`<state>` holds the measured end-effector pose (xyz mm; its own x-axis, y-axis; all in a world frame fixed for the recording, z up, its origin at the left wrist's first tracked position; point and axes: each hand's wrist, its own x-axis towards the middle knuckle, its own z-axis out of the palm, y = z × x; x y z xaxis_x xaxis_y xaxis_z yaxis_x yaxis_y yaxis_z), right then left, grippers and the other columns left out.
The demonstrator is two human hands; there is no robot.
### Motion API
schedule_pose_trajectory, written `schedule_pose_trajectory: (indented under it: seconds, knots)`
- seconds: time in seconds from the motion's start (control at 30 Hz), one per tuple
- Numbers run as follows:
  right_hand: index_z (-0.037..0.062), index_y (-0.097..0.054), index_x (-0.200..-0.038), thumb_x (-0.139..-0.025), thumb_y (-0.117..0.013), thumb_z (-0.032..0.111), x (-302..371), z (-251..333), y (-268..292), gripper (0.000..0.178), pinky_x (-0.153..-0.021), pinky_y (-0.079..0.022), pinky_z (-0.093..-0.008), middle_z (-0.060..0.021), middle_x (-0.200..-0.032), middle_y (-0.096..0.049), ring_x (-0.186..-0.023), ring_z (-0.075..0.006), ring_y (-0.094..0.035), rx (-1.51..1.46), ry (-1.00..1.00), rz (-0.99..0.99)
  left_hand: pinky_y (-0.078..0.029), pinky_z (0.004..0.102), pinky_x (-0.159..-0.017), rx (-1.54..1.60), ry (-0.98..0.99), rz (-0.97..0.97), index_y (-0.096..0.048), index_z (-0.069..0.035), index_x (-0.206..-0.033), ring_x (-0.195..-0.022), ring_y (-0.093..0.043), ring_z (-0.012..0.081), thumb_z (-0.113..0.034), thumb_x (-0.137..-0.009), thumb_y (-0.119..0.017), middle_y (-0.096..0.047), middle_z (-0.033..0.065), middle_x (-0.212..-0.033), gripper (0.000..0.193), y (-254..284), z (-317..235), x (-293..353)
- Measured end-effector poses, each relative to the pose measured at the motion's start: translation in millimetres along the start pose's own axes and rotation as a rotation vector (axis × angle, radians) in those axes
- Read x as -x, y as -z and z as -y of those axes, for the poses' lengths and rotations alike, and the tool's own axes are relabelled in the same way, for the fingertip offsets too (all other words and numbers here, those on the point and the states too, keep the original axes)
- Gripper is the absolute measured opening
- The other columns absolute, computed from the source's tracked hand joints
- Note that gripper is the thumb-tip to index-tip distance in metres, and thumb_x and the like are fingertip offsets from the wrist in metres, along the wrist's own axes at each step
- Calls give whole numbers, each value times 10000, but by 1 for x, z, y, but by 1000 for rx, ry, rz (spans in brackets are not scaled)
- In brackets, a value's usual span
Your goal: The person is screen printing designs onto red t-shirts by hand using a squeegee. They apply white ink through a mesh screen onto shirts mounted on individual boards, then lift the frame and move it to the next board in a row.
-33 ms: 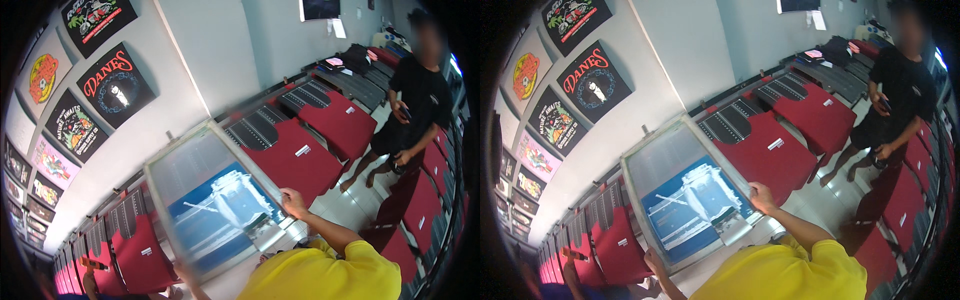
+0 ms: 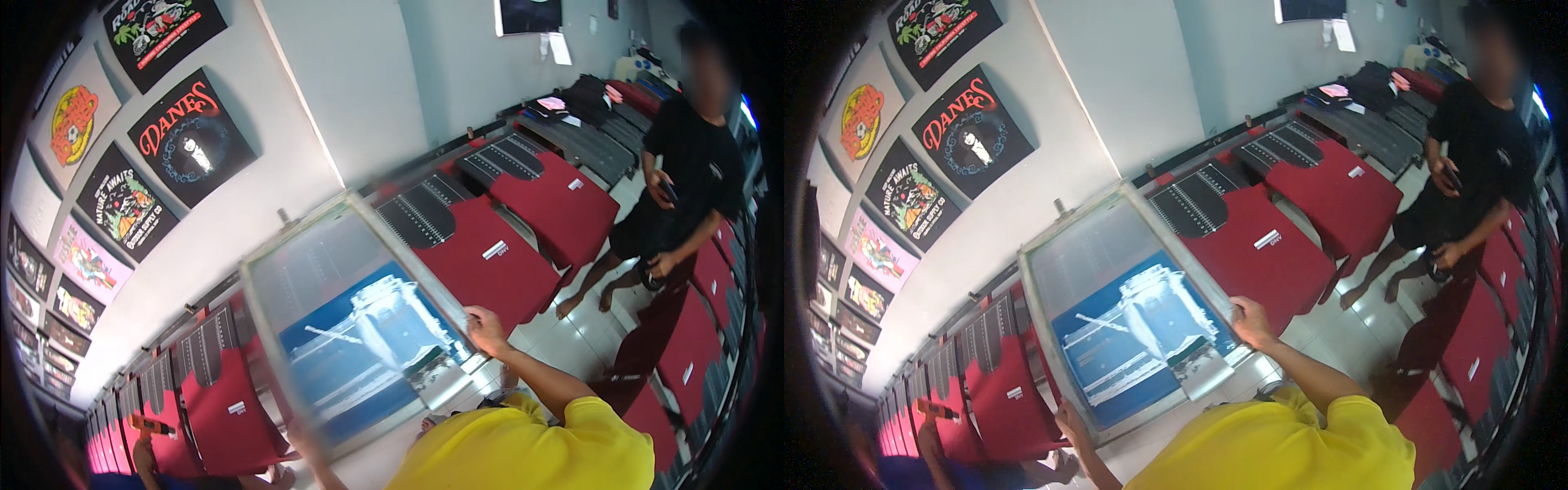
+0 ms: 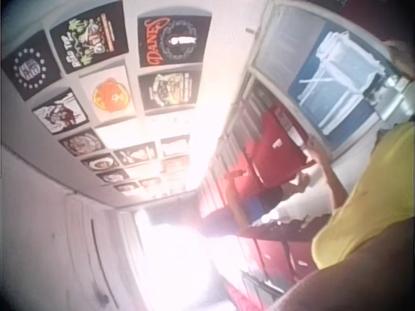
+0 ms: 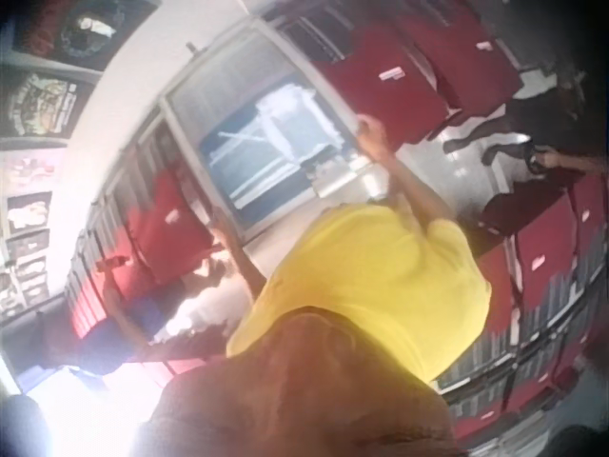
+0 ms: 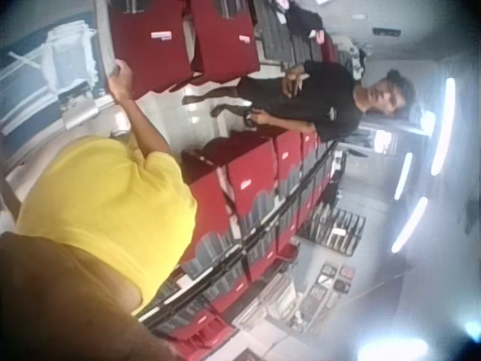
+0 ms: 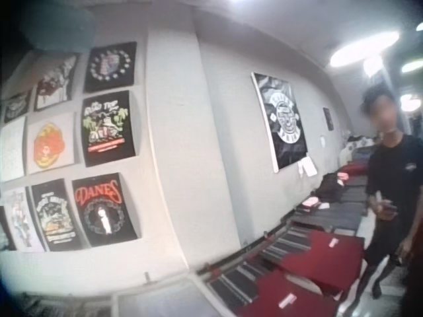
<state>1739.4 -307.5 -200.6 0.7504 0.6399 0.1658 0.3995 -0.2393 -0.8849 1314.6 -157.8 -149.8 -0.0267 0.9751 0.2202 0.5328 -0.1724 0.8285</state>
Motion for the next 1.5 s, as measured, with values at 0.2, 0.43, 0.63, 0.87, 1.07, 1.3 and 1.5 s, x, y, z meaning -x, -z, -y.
schedule_pose_trajectory:
  seconds: [0.2,0.43,0.63,0.87,1.07,1.3,1.5]
  knots:
    - [-21,-660,-1100,-918,-509,-21,-58,-84,128,236,-762,-508,-284,-121,-966,-690,-858,-165,-652,-78,37,3,-264,350,-516,65,56,-7,-423,7,-668,-588,-325,108,-261,-984,-510,-358,-5,-590,423,-119,-52,65]
    - [-37,-670,-1071,-879,-520,-43,-111,-175,224,243,-747,-493,-280,-119,-905,-689,-829,-168,-639,-41,36,-42,-458,438,-686,-108,166,112,-660,34,-877,-721,-618,336,-289,-959,-545,-646,219,-775,353,-234,-93,101]
    - [-44,-675,-1050,-869,-516,-42,-145,-183,248,242,-768,-503,-302,-137,-914,-698,-843,-198,-653,25,42,-71,-448,438,-657,-165,211,162,-639,35,-840,-673,-595,355,-299,-965,-531,-601,237,-719,373,-267,-139,102]
    - [-42,-671,-1065,-887,-535,-12,-174,-171,246,226,-834,-510,-347,-180,-975,-701,-917,-278,-675,30,-17,-17,-440,455,-621,-159,161,117,-634,47,-831,-616,-580,378,-297,-970,-524,-579,234,-660,387,-285,-144,96]
    - [-46,-672,-1045,-885,-533,-24,-175,-162,242,214,-839,-509,-343,-185,-958,-702,-915,-289,-679,41,-4,-20,-447,446,-639,-174,161,67,-631,58,-827,-641,-584,365,-261,-955,-536,-590,239,-686,356,-293,-100,91]
    - [-48,-670,-1058,-874,-552,-6,-177,-179,238,223,-859,-510,-375,-216,-998,-697,-956,-332,-675,26,-4,-13,-450,442,-654,-30,229,62,-637,55,-823,-669,-599,343,-224,-939,-541,-622,218,-719,318,-299,-96,89]
    - [-41,-666,-1089,-864,-565,9,-171,-175,231,252,-883,-510,-391,-237,-1059,-686,-1014,-362,-662,32,-31,13,-444,439,-642,-116,145,-18,-656,45,-837,-674,-613,316,-208,-940,-535,-630,220,-731,299,-295,-91,96]
